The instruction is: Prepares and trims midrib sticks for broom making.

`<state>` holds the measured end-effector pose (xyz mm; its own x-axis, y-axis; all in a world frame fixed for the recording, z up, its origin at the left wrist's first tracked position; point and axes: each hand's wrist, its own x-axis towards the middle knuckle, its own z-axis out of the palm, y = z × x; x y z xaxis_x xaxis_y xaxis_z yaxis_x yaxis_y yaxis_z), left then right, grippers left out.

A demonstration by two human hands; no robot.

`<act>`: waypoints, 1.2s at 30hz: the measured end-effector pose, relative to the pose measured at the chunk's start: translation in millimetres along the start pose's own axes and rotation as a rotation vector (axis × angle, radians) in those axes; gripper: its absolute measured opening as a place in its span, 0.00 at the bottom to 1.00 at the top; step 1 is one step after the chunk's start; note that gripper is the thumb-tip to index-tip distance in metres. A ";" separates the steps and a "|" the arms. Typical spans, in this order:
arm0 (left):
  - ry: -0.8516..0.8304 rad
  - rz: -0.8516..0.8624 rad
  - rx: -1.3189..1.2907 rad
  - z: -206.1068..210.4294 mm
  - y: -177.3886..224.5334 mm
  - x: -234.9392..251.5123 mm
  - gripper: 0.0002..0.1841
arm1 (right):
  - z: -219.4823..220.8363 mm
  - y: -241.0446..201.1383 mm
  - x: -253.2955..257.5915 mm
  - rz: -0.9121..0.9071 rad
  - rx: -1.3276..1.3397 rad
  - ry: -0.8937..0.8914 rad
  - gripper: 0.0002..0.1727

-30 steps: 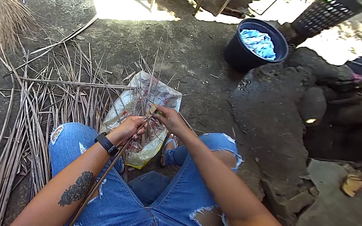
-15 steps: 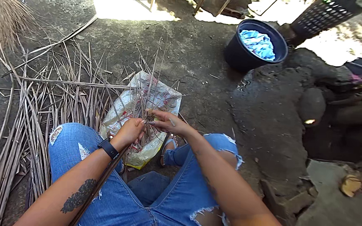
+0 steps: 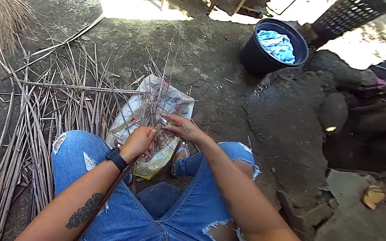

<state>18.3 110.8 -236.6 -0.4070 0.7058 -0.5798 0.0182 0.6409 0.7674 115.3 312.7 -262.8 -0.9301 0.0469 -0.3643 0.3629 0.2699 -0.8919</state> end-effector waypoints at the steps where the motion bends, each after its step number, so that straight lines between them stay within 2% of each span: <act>1: -0.001 -0.004 0.009 0.3 0.4 0.4 0.21 | -2.4 1.1 0.3 -0.006 -0.054 0.037 0.31; 7: -0.003 -0.014 0.021 -0.1 1.2 0.9 0.21 | -0.6 0.5 -0.2 -0.005 -0.082 -0.010 0.31; 9: -0.018 -0.013 0.043 0.3 1.6 -0.2 0.22 | -5.9 2.5 -0.6 -0.011 -0.139 0.058 0.29; 12: -0.022 -0.007 0.034 0.3 2.6 -0.7 0.22 | -11.9 0.6 -2.5 0.000 -0.083 0.151 0.27; 17: -0.019 -0.005 0.017 -0.4 3.5 -1.5 0.22 | -3.7 0.1 -1.9 0.009 0.006 0.003 0.31; 19: -0.033 -0.009 -0.009 -0.5 2.1 -1.8 0.22 | -5.1 -0.3 -2.4 0.003 -0.001 0.051 0.30; 22: -0.067 -0.007 -0.145 -2.1 3.8 -2.9 0.22 | -11.8 -2.0 -3.8 -0.010 0.058 0.132 0.28; 26: -0.163 -0.005 -0.465 -7.6 6.4 -6.5 0.22 | -4.2 -11.5 -6.9 -0.024 0.276 -0.067 0.29; 28: -0.240 0.008 -0.594 -9.7 3.1 -5.7 0.23 | -3.9 -12.5 -7.5 -0.040 0.336 -0.098 0.28; 36: -0.469 0.017 -0.823 -15.8 -2.7 -2.3 0.24 | -11.7 -13.3 -9.2 -0.099 0.343 -0.058 0.25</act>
<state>4.8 102.7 -233.0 -0.0009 0.8772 -0.4801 -0.7022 0.3413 0.6249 118.4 320.0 -244.4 -0.9605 -0.0206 -0.2774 0.2781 -0.0684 -0.9581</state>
